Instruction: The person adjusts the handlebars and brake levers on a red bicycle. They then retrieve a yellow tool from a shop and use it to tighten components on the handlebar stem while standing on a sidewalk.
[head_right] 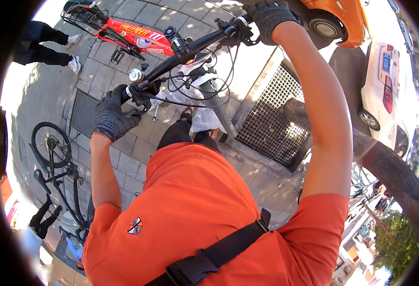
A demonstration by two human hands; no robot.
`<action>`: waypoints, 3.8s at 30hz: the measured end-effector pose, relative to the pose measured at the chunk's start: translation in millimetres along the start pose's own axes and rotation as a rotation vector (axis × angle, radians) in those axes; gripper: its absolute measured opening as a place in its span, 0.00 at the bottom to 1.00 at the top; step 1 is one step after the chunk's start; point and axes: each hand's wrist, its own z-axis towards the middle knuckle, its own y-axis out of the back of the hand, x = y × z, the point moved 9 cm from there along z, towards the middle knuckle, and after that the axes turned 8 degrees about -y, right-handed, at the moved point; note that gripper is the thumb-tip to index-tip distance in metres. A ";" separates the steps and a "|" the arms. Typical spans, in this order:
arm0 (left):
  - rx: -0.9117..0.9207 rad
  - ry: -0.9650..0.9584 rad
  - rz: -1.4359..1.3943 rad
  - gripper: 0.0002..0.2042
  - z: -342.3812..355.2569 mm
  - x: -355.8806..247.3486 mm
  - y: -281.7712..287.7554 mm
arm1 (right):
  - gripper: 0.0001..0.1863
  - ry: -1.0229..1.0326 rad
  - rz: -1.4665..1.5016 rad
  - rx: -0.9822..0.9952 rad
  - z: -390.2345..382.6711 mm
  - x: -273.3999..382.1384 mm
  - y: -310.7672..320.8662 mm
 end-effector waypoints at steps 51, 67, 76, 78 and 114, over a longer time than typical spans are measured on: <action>0.018 0.778 0.305 0.41 60.2 -14.1 39.3 | 0.54 0.460 0.391 -0.295 67.2 -92.6 -5.2; -0.111 0.688 0.256 0.38 59.7 -6.7 39.7 | 0.51 0.582 0.268 -0.204 76.0 -81.7 2.9; -0.162 0.802 0.323 0.40 66.1 -19.4 46.9 | 0.54 0.772 0.195 -0.229 82.7 -73.4 -0.4; -0.214 0.826 0.331 0.41 53.9 -15.7 38.6 | 0.54 0.850 0.233 -0.121 87.6 -73.1 7.9; -0.294 1.836 -0.829 0.58 231.5 -370.2 87.4 | 0.29 2.005 0.115 0.565 201.9 -13.3 4.3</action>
